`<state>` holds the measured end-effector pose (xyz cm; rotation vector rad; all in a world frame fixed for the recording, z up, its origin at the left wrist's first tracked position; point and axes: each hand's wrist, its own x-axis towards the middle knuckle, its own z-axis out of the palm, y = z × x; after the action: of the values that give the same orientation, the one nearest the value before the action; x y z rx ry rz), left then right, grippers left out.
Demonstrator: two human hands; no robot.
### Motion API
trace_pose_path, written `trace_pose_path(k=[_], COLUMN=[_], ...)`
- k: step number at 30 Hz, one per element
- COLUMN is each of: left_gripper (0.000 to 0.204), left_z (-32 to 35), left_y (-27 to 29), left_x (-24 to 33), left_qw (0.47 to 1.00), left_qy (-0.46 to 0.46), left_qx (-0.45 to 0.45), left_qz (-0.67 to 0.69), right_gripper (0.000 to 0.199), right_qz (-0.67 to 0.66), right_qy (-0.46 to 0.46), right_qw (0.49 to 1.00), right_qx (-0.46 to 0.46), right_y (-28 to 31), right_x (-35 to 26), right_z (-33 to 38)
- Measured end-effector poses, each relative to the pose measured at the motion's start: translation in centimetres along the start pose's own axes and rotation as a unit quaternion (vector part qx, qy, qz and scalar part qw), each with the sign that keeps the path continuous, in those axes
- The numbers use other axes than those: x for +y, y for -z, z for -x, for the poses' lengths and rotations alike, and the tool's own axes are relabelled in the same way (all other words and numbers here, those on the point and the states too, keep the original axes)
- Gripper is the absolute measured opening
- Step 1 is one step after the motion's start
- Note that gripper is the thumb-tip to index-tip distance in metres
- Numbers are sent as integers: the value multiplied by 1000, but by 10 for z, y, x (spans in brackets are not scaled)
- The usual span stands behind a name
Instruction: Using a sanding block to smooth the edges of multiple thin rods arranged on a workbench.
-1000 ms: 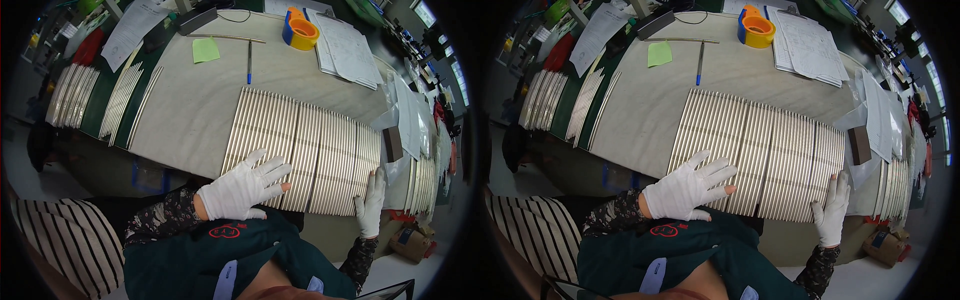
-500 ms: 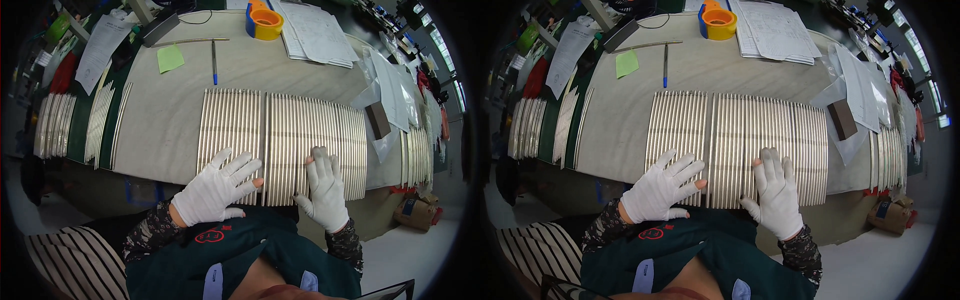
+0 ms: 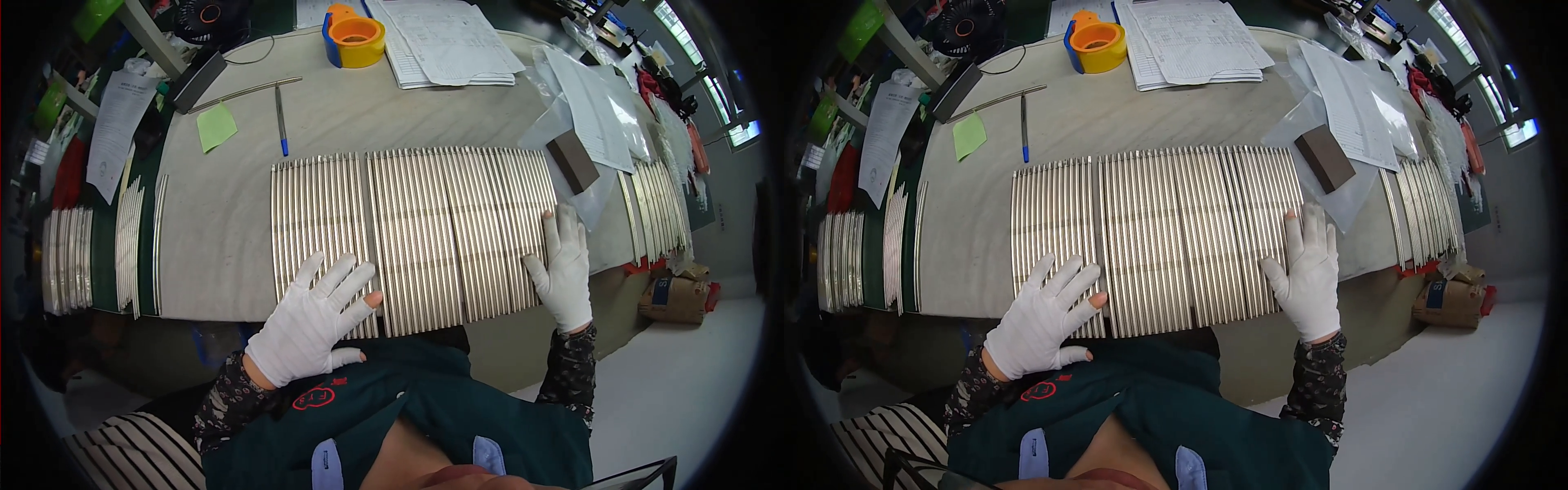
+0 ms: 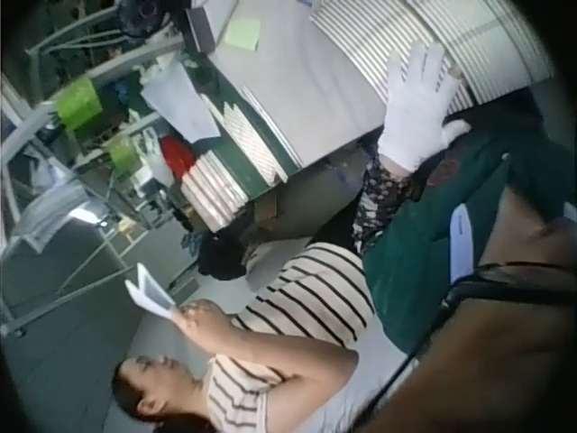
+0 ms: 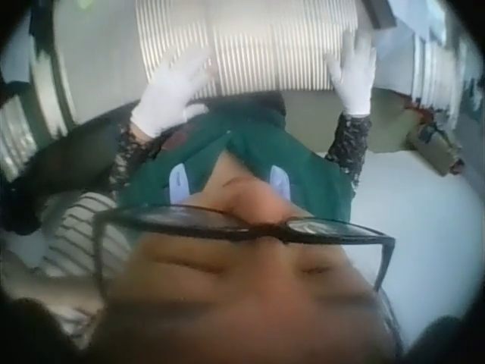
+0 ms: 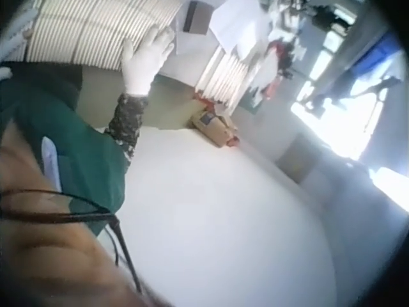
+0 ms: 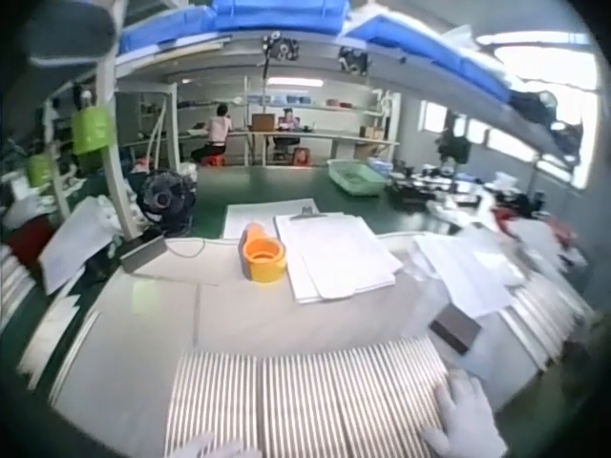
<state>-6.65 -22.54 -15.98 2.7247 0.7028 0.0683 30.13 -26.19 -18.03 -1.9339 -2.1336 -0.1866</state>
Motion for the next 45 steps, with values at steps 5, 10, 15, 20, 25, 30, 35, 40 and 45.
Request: trace_pose_path(k=[5,10,15,20,25,30,35,40,45], left_gripper=[83,90,87,88,86,80,79,77,74], left_z=[-17,-69,-110,-114,-118,-126,-154,-191,-234], left_y=[20,25,4,-4,-1,6,9,-2,-22], left_x=[-6,-17,-21,-24,-22,-16,-4,23,52], left_qw=[999,995,988,984,983,978,973,958,944], left_qy=[-27,-83,-154,-176,-173,-167,-215,-284,-329], left_qx=[-34,-14,-22,-2,-23,-67,-23,-26,12], left_qz=[8,-46,-13,-32,-47,-108,-77,-35,-10], right_gripper=[78,81,84,77,62,70,73,65,63], right_qz=[-45,-65,-76,-77,-140,78,115,12,47], right_qy=[20,116,139,170,97,-103,-159,-218,-209], right_qw=[998,988,982,977,984,987,979,967,950], right_qx=[-46,-72,-103,-107,56,91,63,127,227], right_y=[-14,-10,-7,4,20,-11,-36,-17,0], right_x=[-2,-38,-49,-32,24,89,110,107,96], right_z=[4,-12,-19,-18,-49,-80,-81,-73,-28])
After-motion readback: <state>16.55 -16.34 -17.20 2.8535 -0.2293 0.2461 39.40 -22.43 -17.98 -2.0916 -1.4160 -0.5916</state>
